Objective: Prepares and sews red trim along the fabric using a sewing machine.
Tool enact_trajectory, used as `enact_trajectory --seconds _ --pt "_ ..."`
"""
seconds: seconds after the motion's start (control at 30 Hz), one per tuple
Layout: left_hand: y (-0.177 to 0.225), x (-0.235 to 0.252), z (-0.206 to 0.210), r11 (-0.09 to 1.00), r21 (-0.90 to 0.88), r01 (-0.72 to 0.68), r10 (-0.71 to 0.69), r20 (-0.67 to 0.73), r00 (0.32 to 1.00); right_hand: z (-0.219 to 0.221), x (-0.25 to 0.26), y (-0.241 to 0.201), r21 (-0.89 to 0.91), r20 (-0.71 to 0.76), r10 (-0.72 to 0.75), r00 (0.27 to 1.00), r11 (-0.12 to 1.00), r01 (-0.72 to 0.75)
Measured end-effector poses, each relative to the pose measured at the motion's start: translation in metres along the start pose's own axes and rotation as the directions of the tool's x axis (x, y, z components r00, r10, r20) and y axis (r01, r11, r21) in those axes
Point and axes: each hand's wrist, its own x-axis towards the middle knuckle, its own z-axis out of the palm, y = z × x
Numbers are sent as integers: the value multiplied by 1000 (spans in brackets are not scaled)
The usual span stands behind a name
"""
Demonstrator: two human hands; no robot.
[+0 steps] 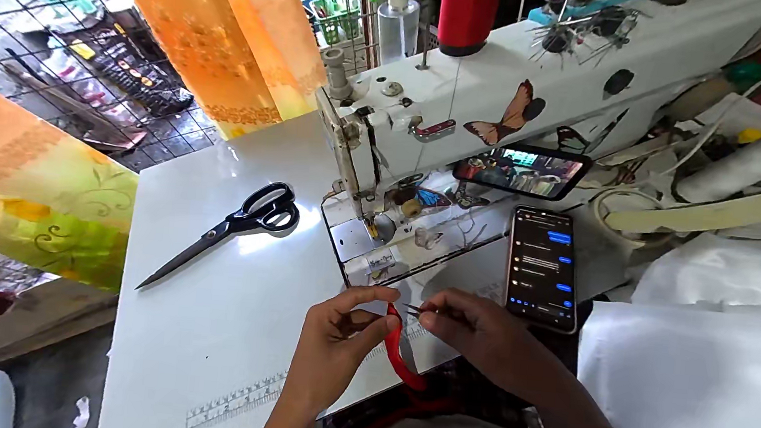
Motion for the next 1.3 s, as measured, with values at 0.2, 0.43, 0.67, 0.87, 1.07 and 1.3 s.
enact_trajectory --seconds 0.2,0.43,0.67,0.87,1.07,1.3 --pt "0 -2 2 995 43 -91 87 86 992 -1 3 -1 40 60 8 998 999 -11" --pt "-2 -3 3 993 44 -112 105 139 985 -2 4 -4 67 74 1 997 998 -6" --pt "-4 -2 4 989 78 -127 117 126 985 -3 4 -4 22 72 -14 997 1000 13" --pt "-1 1 4 990 120 -73 76 -26 997 -5 11 -7 -255 -262 -54 963 967 -15" --pt "4 3 14 997 72 -7 14 -94 995 -10 72 11 -613 -499 -185 847 766 -193" --pt "-5 2 6 998 29 -47 53 -237 970 22 31 11 -261 -301 -330 894 931 256"
